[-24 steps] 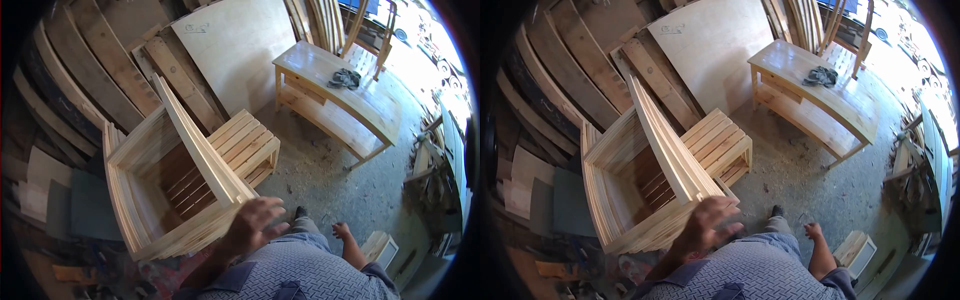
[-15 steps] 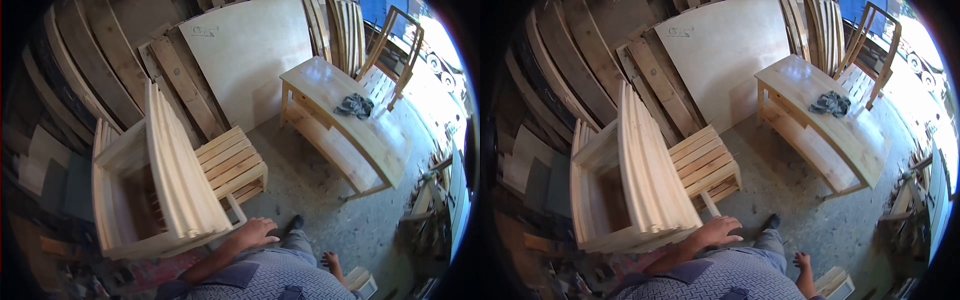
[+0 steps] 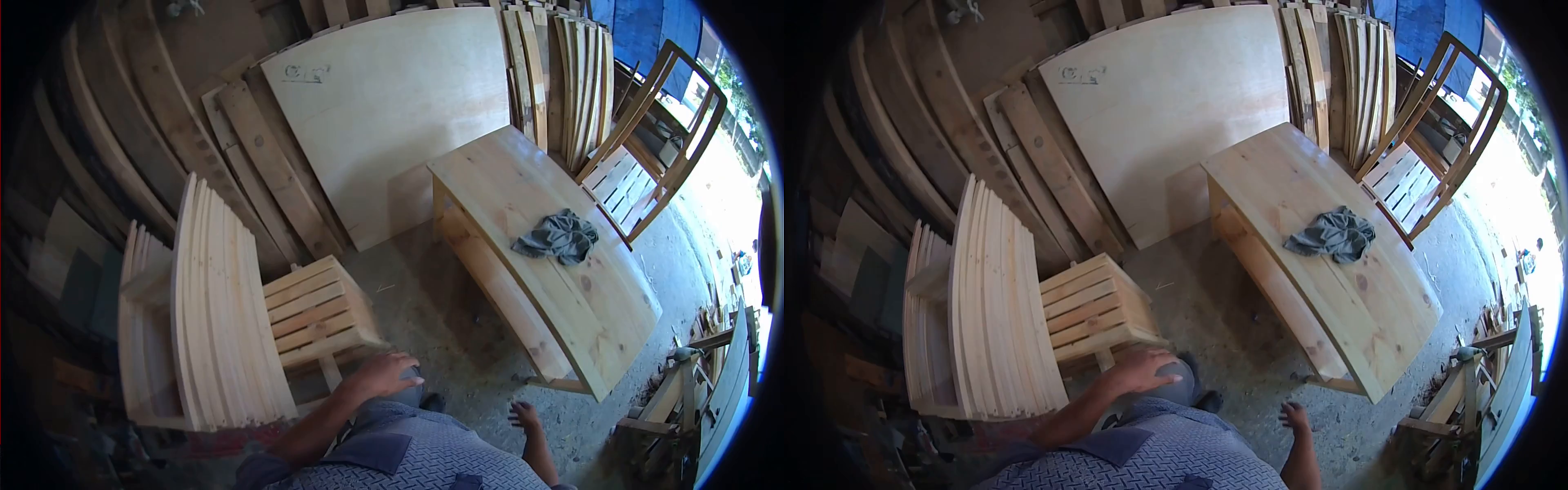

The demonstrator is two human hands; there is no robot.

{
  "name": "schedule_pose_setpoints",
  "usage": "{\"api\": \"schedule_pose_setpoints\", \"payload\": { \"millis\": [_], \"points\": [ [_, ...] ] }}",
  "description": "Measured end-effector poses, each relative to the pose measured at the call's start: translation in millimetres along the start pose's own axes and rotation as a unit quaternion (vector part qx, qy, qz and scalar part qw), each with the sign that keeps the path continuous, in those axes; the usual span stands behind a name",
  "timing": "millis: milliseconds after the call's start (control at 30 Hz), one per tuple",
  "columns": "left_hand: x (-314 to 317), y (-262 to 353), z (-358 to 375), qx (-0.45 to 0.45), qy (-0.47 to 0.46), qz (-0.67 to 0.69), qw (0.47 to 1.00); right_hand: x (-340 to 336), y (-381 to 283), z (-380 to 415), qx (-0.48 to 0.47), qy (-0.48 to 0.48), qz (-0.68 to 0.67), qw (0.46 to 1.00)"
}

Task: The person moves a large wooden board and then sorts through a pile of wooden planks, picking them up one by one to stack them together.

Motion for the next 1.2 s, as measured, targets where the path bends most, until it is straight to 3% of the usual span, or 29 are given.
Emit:
{"api": "schedule_pose_setpoints", "payload": {
  "millis": [167, 200, 267, 300, 367, 400, 500, 667, 800, 867, 1000, 1100, 1167, 1200],
  "points": [
    [-21.3, -37.3, -74.9, -0.033, 0.017, -0.009, 0.999, 77.6, -249.0, -27.0, -0.211, -0.102, 0.081, 0.969],
    [-29.1, -43.5, -94.2, -0.034, 0.017, 0.015, 0.999, 88.0, -284.9, -35.1, -0.216, -0.099, 0.081, 0.968],
    [-51.9, -55.5, -132.6, -0.028, 0.023, 0.032, 0.999, 116.4, -357.5, -53.2, -0.301, -0.159, 0.204, 0.918],
    [-69.9, -57.2, -151.1, -0.026, 0.038, 0.038, 0.998, 120.8, -383.8, -67.7, -0.31, -0.153, 0.203, 0.916],
    [-119.9, -67.4, -186.7, -0.017, 0.059, 0.035, 0.997, 139.4, -439.6, -88.4, -0.376, -0.163, 0.294, 0.864],
    [-145.1, -72.5, -199.8, -0.018, 0.082, 0.044, 0.996, 144.0, -460.0, -102.1, -0.332, -0.208, 0.278, 0.877],
    [-215.8, -90.9, -231.9, -0.013, 0.152, 0.067, 0.986, 157.7, -540.3, -136.3, -0.346, -0.244, 0.298, 0.855],
    [-314.1, -118.1, -235.5, -0.058, 0.26, 0.066, 0.962, 189.3, -710.9, -140.8, -0.402, -0.213, 0.248, 0.855],
    [-344.9, -154.9, -231.9, -0.129, 0.261, 0.079, 0.953, 229.5, -843.8, -152.0, -0.489, -0.214, 0.185, 0.825],
    [-355.4, -180.3, -228.4, -0.192, 0.261, 0.12, 0.938, 254.7, -919.6, -164.4, -0.57, -0.183, 0.192, 0.777],
    [-366.8, -253.2, -232.0, -0.242, 0.288, 0.092, 0.922, 290.2, -1085.2, -138.4, -0.634, -0.14, 0.231, 0.725],
    [-391.8, -294.2, -234.0, -0.316, 0.326, 0.161, 0.876, 322.4, -1202.2, -133.6, -0.721, -0.077, 0.274, 0.632],
    [-412.6, -309.7, -239.7, -0.394, 0.278, 0.185, 0.856, 350.1, -1274.8, -154.8, -0.767, -0.028, 0.296, 0.568],
    [-422.4, -315.8, -245.2, -0.398, 0.282, 0.179, 0.854, 357.3, -1305.1, -151.5, -0.763, -0.007, 0.314, 0.565]
  ]
}}
Point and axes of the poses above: each hand's wrist, its own z-axis away from the middle knuckle, its own x-axis out of the palm, y = z × x, the point moved 6 cm from there along -z, towards the middle knuckle, and after that the axes turned 6 degrees about -x, right-handed, at the moved point
